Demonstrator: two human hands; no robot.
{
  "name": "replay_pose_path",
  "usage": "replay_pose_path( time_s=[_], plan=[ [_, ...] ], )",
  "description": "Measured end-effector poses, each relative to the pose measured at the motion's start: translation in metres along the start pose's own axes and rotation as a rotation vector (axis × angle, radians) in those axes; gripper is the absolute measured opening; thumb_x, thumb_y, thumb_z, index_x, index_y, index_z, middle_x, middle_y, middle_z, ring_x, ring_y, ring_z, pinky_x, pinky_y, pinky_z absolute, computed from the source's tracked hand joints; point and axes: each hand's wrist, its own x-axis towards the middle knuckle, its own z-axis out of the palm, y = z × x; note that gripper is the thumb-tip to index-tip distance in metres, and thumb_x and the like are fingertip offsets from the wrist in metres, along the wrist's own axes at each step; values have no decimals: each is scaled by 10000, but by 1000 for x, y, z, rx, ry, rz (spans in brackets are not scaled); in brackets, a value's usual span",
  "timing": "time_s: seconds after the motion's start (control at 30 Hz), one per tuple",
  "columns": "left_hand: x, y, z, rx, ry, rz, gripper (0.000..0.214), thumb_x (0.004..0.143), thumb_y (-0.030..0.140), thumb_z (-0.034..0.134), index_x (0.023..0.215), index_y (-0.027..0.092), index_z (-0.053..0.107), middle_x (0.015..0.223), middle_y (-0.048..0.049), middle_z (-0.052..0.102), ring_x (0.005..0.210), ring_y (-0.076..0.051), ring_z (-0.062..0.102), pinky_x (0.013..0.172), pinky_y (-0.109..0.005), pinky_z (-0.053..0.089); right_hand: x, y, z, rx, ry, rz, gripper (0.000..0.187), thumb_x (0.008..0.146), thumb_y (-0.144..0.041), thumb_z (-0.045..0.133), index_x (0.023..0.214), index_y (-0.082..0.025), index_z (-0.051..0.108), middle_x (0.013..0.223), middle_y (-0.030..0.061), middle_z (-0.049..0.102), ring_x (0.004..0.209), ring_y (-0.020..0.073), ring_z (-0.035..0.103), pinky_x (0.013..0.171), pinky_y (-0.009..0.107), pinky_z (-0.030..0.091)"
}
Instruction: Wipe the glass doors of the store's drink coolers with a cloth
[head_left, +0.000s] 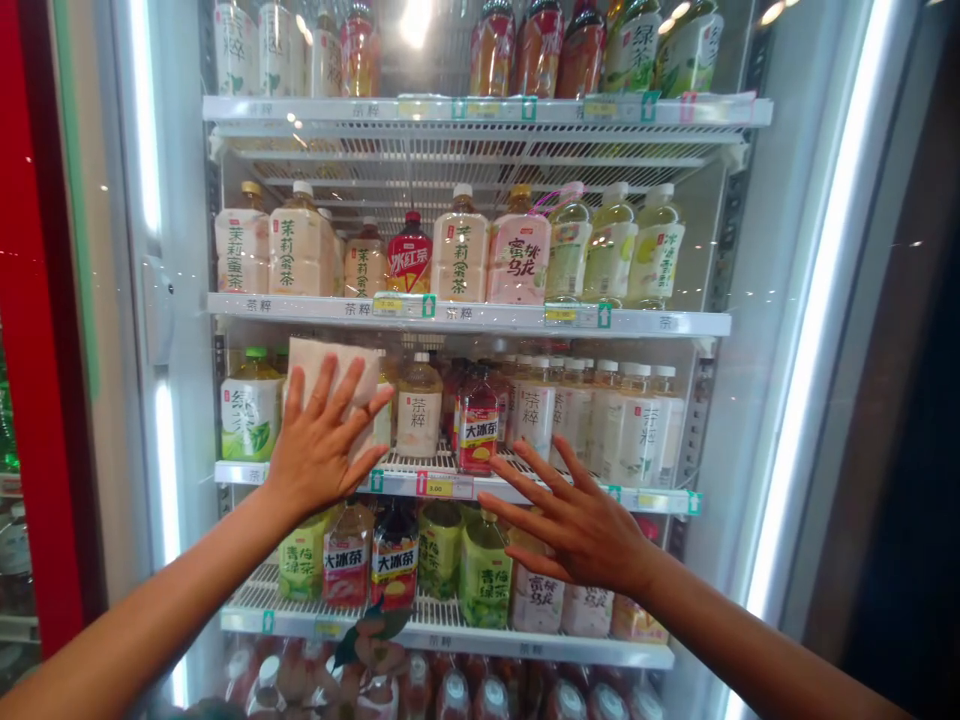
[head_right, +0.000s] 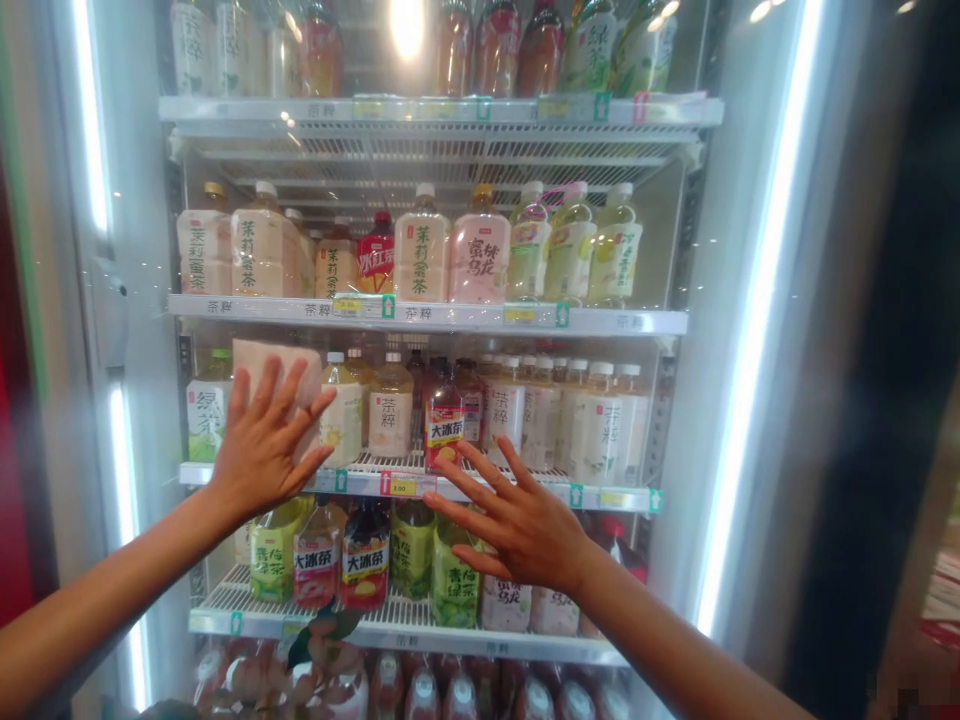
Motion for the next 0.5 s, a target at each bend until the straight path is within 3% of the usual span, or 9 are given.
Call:
replay_pose_path(
  time_s=[0.07, 0.13, 0.23, 0.3, 0.37, 0.43, 0.5],
  plan=[
    [19, -10, 0, -11, 37, -57, 850, 980, 554, 471, 1648, 245, 47, 1740, -46, -32, 1603, -308, -62, 1299, -567, -24, 0, 1, 0, 0, 2, -1, 700, 931, -520, 645, 1547, -245, 458, 1691, 126, 249, 1578, 386, 161, 1284, 644, 37],
    [14, -4, 2, -36, 56, -106, 893, 987, 559, 445, 1641, 181, -31, 1736, -72, -53, 1603, -304, -69, 1304, -554, 4, 0, 1, 0, 1, 3, -1, 699, 936, -513, 642, 1552, -245, 449, 1692, 123, 248, 1581, 378, 159, 1286, 638, 35],
    [-34, 27, 4, -39, 8, -137, 905, 986, 535, 460, 1637, 116, -9, 1731, -100, -38, 1604, -307, -51, 1311, -525, 28, 0, 0, 0, 7, 13, 3, 693, 943, -508, 634, 1554, -242, 444, 1690, 121, 250, 1581, 370, 160, 1288, 631, 38],
    [-72, 48, 2, -41, -79, -89, 908, 974, 542, 487, 1636, 93, 58, 1733, -101, 13, 1607, -306, -7, 1317, -483, 34, 0, -1, 0, 9, 13, 5, 697, 942, -511, 635, 1556, -245, 440, 1689, 118, 255, 1582, 370, 157, 1287, 634, 40],
    [-95, 56, -1, -53, -123, -26, 913, 955, 585, 504, 1637, 114, 123, 1734, -81, 71, 1607, -292, 54, 1320, -447, 40, 1, -1, 0, 13, 8, 7, 700, 938, -513, 642, 1555, -248, 442, 1685, 115, 267, 1581, 371, 157, 1286, 638, 42],
    [-93, 45, -5, -44, -113, -2, 861, 954, 589, 510, 1641, 200, 166, 1739, -53, 69, 1607, -289, 68, 1320, -460, 41, 1, -1, 0, 17, 11, 8, 698, 934, -510, 649, 1550, -248, 451, 1681, 114, 281, 1581, 369, 161, 1287, 636, 42],
    [-66, 22, -7, -18, -72, -26, 799, 958, 583, 516, 1634, 304, 194, 1743, -41, 0, 1607, -318, 25, 1310, -527, 25, 2, -1, -1, 18, 20, 10, 695, 932, -509, 653, 1546, -248, 458, 1678, 113, 288, 1581, 365, 164, 1290, 629, 40]
  ],
)
